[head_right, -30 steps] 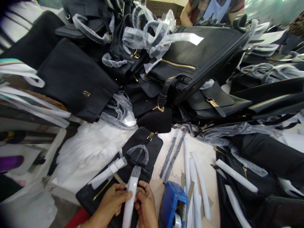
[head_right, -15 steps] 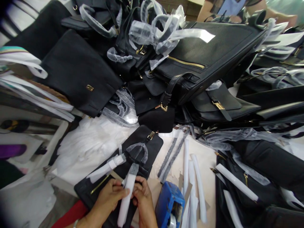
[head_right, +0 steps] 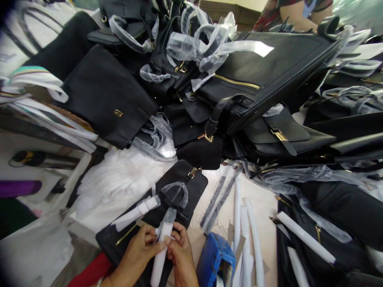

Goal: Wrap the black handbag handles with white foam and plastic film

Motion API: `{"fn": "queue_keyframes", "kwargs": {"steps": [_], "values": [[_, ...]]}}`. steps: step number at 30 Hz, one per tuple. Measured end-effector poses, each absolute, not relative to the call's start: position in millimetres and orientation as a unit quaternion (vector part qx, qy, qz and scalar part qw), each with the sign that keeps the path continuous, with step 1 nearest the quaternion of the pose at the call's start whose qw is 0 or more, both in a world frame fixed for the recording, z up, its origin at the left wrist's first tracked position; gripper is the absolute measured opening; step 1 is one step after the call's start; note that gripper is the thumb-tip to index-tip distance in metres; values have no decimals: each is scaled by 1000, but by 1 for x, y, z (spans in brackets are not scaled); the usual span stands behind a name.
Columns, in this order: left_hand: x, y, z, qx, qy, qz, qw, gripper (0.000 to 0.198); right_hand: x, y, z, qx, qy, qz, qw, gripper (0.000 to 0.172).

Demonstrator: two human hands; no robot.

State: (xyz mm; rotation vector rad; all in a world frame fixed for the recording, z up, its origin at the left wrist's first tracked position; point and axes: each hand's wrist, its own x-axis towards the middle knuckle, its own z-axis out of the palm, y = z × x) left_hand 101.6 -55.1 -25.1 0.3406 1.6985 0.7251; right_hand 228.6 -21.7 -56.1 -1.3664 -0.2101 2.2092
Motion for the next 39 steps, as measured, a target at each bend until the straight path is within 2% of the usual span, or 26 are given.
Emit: {"fn": "queue_keyframes", "kwargs": {"steps": [8, 15, 27, 32, 39], "values": [[101, -54, -19, 155, 738, 330, 568, 31, 220, -35, -60, -502, -47, 807, 306, 51], [102, -58, -29, 64, 784, 315, 531, 50, 217, -37, -58, -502, -29, 807, 311, 52], [106, -71, -44, -58, 734, 381, 560, 67, 216, -44, -54, -505, -1, 800, 325, 56], [103, -60, -26, -76, 672, 375, 635, 52, 218, -45, -59, -504, 3, 798, 330, 54], [102, -54, -20, -101, 647, 392, 646, 59, 221, -38, -57, -485, -23, 817, 310, 48]]}}
